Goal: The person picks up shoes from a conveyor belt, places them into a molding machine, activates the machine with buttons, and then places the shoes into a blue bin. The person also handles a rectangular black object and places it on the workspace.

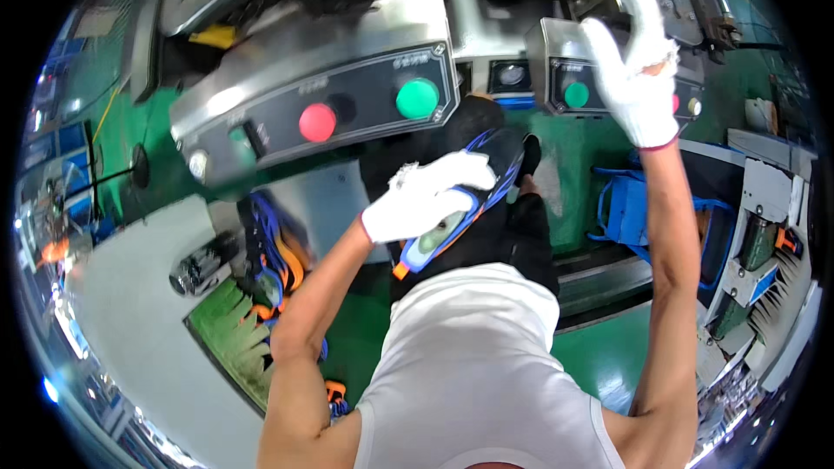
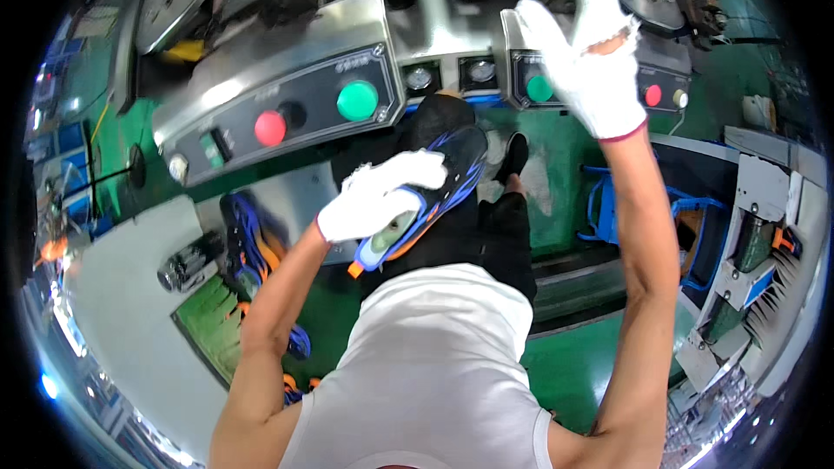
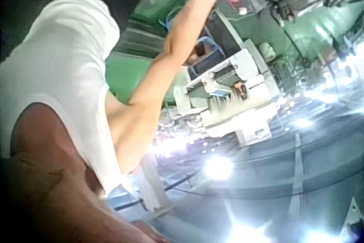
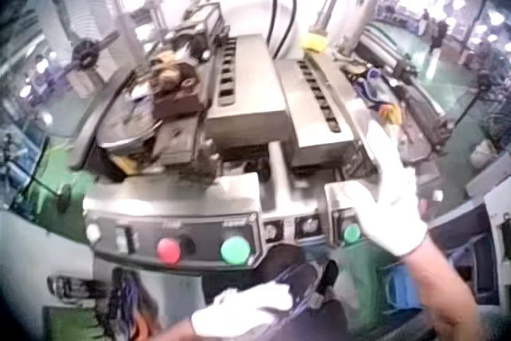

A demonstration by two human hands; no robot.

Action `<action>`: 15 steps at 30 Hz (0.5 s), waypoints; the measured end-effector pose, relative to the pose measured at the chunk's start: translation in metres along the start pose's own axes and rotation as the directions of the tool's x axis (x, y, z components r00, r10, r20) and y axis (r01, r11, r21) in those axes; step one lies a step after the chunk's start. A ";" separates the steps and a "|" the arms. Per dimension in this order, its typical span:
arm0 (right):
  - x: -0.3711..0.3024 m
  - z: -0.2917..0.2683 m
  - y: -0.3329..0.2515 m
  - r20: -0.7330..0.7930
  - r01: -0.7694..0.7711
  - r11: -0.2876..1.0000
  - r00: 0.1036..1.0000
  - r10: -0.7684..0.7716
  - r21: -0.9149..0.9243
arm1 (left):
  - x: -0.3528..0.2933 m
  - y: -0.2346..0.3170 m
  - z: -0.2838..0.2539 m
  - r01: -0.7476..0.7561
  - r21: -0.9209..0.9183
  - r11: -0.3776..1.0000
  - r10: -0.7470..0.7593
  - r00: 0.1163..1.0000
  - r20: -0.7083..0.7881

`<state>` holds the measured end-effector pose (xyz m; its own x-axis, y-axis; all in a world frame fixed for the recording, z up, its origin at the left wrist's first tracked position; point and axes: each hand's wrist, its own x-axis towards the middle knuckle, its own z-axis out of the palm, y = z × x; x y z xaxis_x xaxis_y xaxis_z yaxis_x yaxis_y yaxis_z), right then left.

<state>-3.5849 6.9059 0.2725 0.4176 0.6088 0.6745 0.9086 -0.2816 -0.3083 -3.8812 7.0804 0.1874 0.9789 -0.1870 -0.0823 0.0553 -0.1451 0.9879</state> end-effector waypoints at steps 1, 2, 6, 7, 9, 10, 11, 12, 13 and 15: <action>-0.035 0.022 0.002 0.031 0.016 0.989 0.999 -0.011 -0.145 | 0.004 0.001 0.004 -0.015 0.012 1.000 0.016 1.000 -0.003; -0.060 0.042 0.003 0.057 0.037 0.957 0.998 -0.021 -0.287 | 0.007 0.004 0.006 -0.035 0.031 0.999 0.035 0.999 -0.007; -0.103 0.050 0.010 0.128 -0.213 0.913 0.954 0.271 -0.349 | 0.011 0.021 0.026 -0.044 0.066 0.997 0.051 0.992 -0.114; -0.113 0.037 0.007 0.105 -0.281 0.922 0.943 0.317 -0.266 | 0.011 0.027 0.032 -0.023 0.078 0.997 0.033 0.991 -0.132; -0.124 0.002 -0.044 0.102 -0.401 0.915 0.910 0.403 -0.035 | 0.005 0.026 0.041 0.021 0.052 0.998 -0.008 0.973 -0.231; -0.138 -0.029 -0.074 0.130 -0.507 0.855 0.860 0.494 0.107 | 0.010 0.029 0.048 0.005 0.117 0.993 0.029 0.958 -0.285; -0.158 -0.058 -0.104 0.146 -0.539 0.823 0.842 0.520 0.178 | 0.015 0.029 0.058 -0.012 0.141 0.990 0.059 0.942 -0.331; -0.182 -0.083 -0.131 0.187 -0.599 0.757 0.801 0.569 0.262 | 0.027 0.031 0.068 -0.050 0.169 0.984 0.109 0.925 -0.365; -0.204 -0.105 -0.158 0.278 -0.709 0.646 0.706 0.652 0.284 | 0.035 0.048 0.081 -0.061 0.213 0.975 0.138 0.918 -0.372; -0.249 -0.129 -0.196 0.337 -0.779 0.550 0.627 0.703 0.302 | 0.057 0.066 0.114 -0.187 0.256 0.948 0.269 0.902 -0.337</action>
<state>-3.8671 6.7141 0.2514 0.9009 0.4336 -0.0202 0.1749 -0.4053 -0.8973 -3.8444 6.9497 0.2334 0.9644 0.1197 0.2357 -0.1810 -0.3511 0.9187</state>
